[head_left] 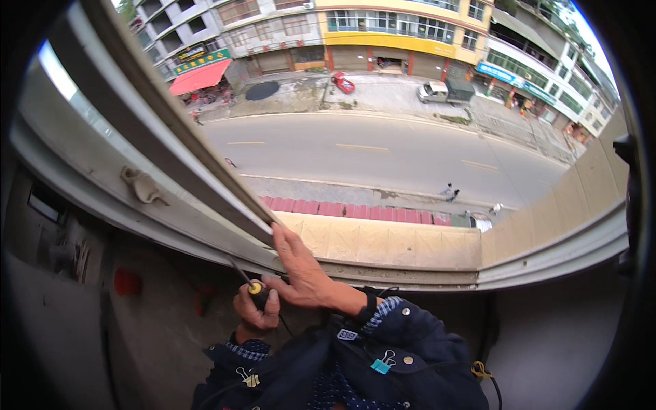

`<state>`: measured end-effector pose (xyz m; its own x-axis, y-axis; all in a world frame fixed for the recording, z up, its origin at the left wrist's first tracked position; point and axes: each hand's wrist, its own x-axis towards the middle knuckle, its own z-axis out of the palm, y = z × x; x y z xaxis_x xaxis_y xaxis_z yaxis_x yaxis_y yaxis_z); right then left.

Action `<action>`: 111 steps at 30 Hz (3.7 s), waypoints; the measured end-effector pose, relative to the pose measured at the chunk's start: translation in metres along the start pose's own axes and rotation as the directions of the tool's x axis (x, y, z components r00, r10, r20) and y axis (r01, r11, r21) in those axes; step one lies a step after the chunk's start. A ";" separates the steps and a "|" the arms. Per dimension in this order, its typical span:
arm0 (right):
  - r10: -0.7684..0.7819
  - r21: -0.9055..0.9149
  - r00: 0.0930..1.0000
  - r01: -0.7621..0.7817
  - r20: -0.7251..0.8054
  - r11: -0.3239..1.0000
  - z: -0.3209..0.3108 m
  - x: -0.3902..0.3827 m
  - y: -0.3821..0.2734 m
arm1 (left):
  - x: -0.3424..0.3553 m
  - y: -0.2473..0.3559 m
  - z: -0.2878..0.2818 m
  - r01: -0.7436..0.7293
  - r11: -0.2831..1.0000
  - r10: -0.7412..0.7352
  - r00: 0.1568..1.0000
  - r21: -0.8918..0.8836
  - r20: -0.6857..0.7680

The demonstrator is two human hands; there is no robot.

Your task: The person uses a screwdriver to loosen and remove screws from a window frame, then uses a yellow plastic tool to pry and scrape along the frame's edge. The window is opened during the process, and the person continues to work on the frame's lower edge.

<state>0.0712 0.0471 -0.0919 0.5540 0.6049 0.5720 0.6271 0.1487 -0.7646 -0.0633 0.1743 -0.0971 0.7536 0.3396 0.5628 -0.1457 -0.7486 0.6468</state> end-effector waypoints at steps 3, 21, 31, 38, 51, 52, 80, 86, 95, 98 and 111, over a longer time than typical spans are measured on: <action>-0.023 0.080 0.997 0.017 0.069 0.997 0.012 0.005 0.015 | -0.010 -0.009 -0.003 0.010 0.992 -0.003 0.999 0.126 -0.051; -0.030 0.499 0.980 -0.073 0.195 0.864 0.026 0.038 0.028 | -0.015 -0.041 0.003 0.111 0.946 -0.107 0.994 -0.304 0.031; 0.375 0.410 0.918 -0.393 0.127 0.823 0.000 -0.004 0.065 | 0.002 -0.055 -0.004 0.271 0.944 -0.187 0.909 -0.189 0.372; 0.663 0.064 0.674 -0.715 0.326 0.696 -0.042 -0.104 0.069 | 0.018 -0.056 0.024 0.212 0.952 -0.011 0.742 -0.219 0.670; 0.602 0.440 0.718 -0.693 0.349 0.571 0.017 -0.143 0.026 | -0.003 -0.034 0.053 0.495 0.799 -0.092 0.662 -0.341 0.744; 0.614 0.431 0.698 -0.714 0.370 0.552 0.015 -0.144 0.025 | -0.006 -0.030 0.053 0.498 0.794 -0.108 0.680 -0.349 0.725; 0.498 0.319 0.574 -0.800 0.650 0.508 0.053 -0.185 -0.001 | -0.115 0.004 0.002 0.639 0.756 -0.460 0.673 -0.142 0.579; 0.613 0.212 0.411 -0.903 0.675 0.373 0.090 -0.175 -0.011 | -0.142 -0.035 -0.035 0.685 0.716 -0.557 0.678 -0.135 0.480; 0.822 0.160 0.349 -0.937 0.450 0.310 0.127 -0.160 -0.014 | -0.174 -0.083 -0.097 0.777 0.611 -0.655 0.603 -0.152 0.454; 0.811 0.187 0.383 -0.924 0.442 0.334 0.135 -0.152 -0.022 | -0.181 -0.093 -0.110 0.815 0.553 -0.682 0.563 -0.176 0.467; 0.720 -0.153 0.339 -0.838 0.606 0.524 0.165 -0.138 -0.032 | -0.207 -0.102 -0.133 0.811 0.571 -0.723 0.569 -0.123 0.392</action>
<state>-0.1156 0.0880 -0.1958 0.3078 0.7859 -0.5363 -0.0522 -0.5489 -0.8343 -0.2900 0.2563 -0.2109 0.7853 0.5110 -0.3495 0.4494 -0.0824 0.8895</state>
